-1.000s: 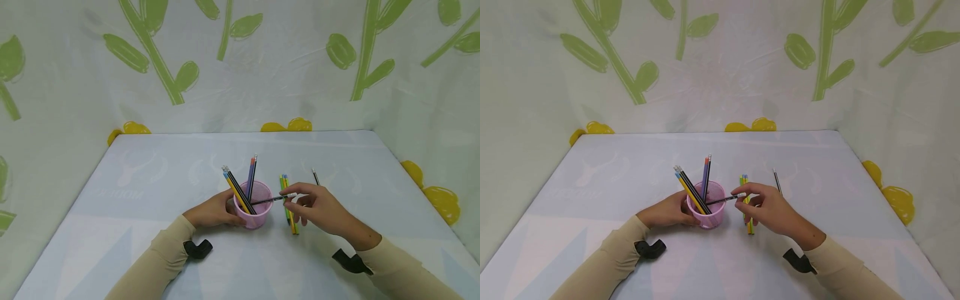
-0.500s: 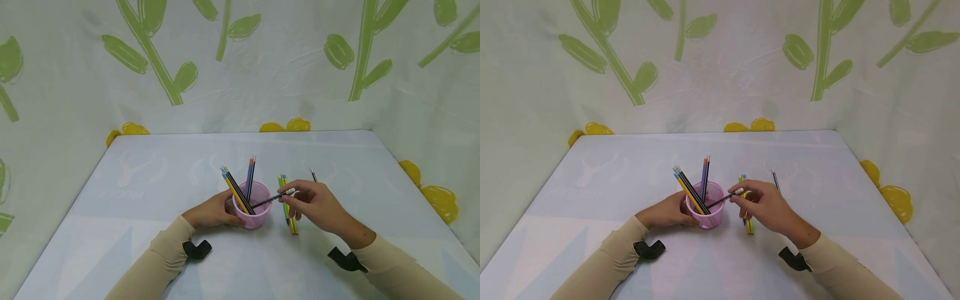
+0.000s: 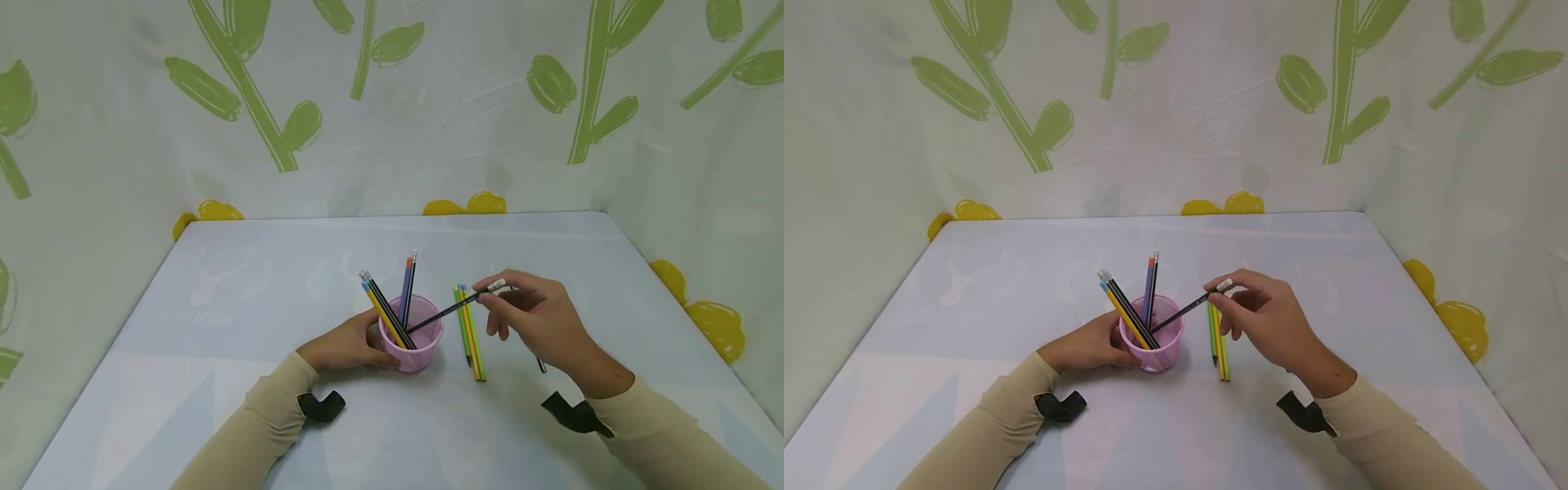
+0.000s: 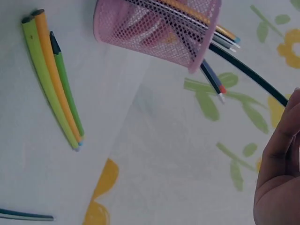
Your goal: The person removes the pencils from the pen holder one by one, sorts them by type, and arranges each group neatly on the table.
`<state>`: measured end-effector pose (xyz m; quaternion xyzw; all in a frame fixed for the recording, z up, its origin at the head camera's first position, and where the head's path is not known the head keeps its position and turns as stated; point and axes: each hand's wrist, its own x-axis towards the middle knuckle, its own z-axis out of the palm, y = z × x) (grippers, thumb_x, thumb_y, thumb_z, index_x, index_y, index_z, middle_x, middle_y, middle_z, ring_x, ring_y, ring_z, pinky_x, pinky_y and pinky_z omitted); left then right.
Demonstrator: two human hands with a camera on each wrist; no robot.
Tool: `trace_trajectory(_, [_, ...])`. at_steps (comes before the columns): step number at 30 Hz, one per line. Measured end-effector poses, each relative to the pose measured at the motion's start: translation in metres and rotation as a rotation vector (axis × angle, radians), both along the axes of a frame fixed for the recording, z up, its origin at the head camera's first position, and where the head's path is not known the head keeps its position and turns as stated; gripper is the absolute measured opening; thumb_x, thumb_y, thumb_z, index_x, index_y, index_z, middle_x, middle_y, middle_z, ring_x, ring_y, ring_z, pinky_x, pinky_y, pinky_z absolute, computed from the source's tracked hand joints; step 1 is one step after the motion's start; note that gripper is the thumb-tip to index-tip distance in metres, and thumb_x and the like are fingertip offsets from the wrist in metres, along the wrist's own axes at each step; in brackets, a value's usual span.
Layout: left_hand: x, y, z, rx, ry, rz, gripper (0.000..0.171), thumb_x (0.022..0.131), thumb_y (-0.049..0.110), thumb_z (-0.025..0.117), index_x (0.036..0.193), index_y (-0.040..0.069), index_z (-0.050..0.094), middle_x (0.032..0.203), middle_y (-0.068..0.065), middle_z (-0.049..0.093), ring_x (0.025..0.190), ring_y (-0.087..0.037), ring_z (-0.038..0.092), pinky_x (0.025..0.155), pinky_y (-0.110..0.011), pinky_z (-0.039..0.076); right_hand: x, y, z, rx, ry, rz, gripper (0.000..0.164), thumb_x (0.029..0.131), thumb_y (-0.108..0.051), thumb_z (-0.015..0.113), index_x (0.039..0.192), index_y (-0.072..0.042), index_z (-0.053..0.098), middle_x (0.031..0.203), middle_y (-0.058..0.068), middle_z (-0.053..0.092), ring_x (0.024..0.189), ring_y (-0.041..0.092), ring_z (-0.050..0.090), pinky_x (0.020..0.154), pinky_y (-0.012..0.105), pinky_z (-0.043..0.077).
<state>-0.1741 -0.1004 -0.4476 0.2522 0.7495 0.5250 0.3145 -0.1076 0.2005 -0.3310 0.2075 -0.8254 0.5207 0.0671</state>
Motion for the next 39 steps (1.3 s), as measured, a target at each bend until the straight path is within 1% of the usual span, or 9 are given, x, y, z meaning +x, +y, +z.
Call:
trace_trajectory(4, [-0.001, 0.0, -0.001, -0.004, -0.003, 0.001, 0.086, 0.08, 0.022, 0.085, 0.151, 0.028, 0.035, 0.125, -0.004, 0.064, 0.094, -0.019, 0.069, 0.08, -0.034, 0.058, -0.003, 0.007, 0.011, -0.126, 0.068, -0.032, 0.015, 0.095, 0.004, 0.062, 0.108, 0.0, 0.068, 0.074, 0.001, 0.067, 0.056, 0.016, 0.062, 0.054, 0.025, 0.055])
trace_trajectory(9, [-0.003, 0.001, -0.001, -0.004, -0.003, 0.001, 0.087, 0.08, 0.024, 0.085, 0.151, 0.029, 0.034, 0.125, -0.004, 0.064, 0.094, -0.02, 0.069, 0.081, -0.034, 0.058, -0.008, 0.019, 0.019, -0.322, 0.108, -0.068, 0.007, 0.097, 0.003, 0.058, 0.102, 0.002, 0.063, 0.095, 0.003, 0.068, 0.061, 0.014, 0.067, 0.057, 0.021, 0.056])
trace_trajectory(14, [-0.002, 0.001, -0.001, 0.0, 0.001, -0.002, 0.088, 0.08, 0.022, 0.085, 0.152, 0.027, 0.033, 0.127, -0.004, 0.063, 0.095, -0.019, 0.069, 0.081, -0.033, 0.058, -0.016, 0.031, 0.02, -0.405, 0.132, -0.137, 0.003, 0.099, -0.001, 0.057, 0.099, 0.0, 0.059, 0.098, 0.006, 0.07, 0.069, 0.015, 0.071, 0.058, 0.021, 0.057])
trace_trajectory(18, [-0.001, 0.002, -0.001, 0.008, -0.004, 0.001, 0.09, 0.08, 0.02, 0.085, 0.153, 0.026, 0.032, 0.128, -0.005, 0.063, 0.094, -0.019, 0.07, 0.08, -0.033, 0.058, -0.022, 0.04, 0.019, -0.438, 0.116, -0.131, 0.007, 0.102, -0.006, 0.054, 0.107, -0.001, 0.056, 0.094, 0.006, 0.074, 0.068, 0.017, 0.072, 0.056, 0.022, 0.056])
trace_trajectory(24, [-0.001, 0.002, -0.001, -0.003, -0.006, 0.008, 0.089, 0.08, 0.022, 0.085, 0.152, 0.026, 0.033, 0.127, -0.004, 0.064, 0.095, -0.019, 0.07, 0.082, -0.032, 0.058, -0.032, 0.053, 0.014, -0.339, 0.029, -0.107, 0.015, 0.107, -0.017, 0.045, 0.117, -0.007, 0.049, 0.089, 0.003, 0.076, 0.059, 0.018, 0.069, 0.051, 0.023, 0.055])
trace_trajectory(27, [-0.001, 0.002, -0.001, -0.01, -0.003, 0.01, 0.088, 0.08, 0.023, 0.085, 0.152, 0.026, 0.034, 0.126, -0.003, 0.064, 0.095, -0.018, 0.07, 0.082, -0.032, 0.058, -0.038, 0.059, 0.008, -0.277, -0.061, -0.077, 0.017, 0.108, -0.023, 0.041, 0.12, -0.011, 0.046, 0.085, 0.002, 0.075, 0.054, 0.02, 0.065, 0.048, 0.024, 0.053])
trace_trajectory(31, [-0.002, 0.003, -0.001, -0.011, 0.005, 0.008, 0.089, 0.08, 0.022, 0.085, 0.152, 0.025, 0.033, 0.125, -0.004, 0.065, 0.094, -0.018, 0.07, 0.081, -0.032, 0.057, -0.045, 0.064, 0.0, -0.138, -0.184, -0.095, 0.022, 0.11, -0.032, 0.034, 0.124, -0.019, 0.045, 0.078, 0.002, 0.066, 0.051, 0.021, 0.054, 0.044, 0.03, 0.044])
trace_trajectory(34, [-0.002, 0.003, -0.002, -0.011, 0.006, 0.006, 0.09, 0.08, 0.023, 0.085, 0.152, 0.025, 0.033, 0.126, -0.004, 0.064, 0.095, -0.018, 0.069, 0.082, -0.031, 0.057, -0.052, 0.067, -0.005, -0.026, -0.276, -0.142, 0.025, 0.11, -0.033, 0.03, 0.129, -0.022, 0.044, 0.075, 0.0, 0.059, 0.05, 0.018, 0.046, 0.044, 0.031, 0.037])
trace_trajectory(39, [-0.001, 0.001, -0.003, -0.013, 0.008, 0.015, 0.088, 0.08, 0.022, 0.085, 0.152, 0.024, 0.034, 0.125, -0.004, 0.064, 0.094, -0.017, 0.069, 0.081, -0.031, 0.057, -0.065, 0.073, -0.014, 0.082, -0.422, -0.172, 0.036, 0.11, -0.023, 0.031, 0.144, -0.017, 0.037, 0.077, 0.001, 0.058, 0.051, 0.012, 0.038, 0.048, 0.027, 0.036])
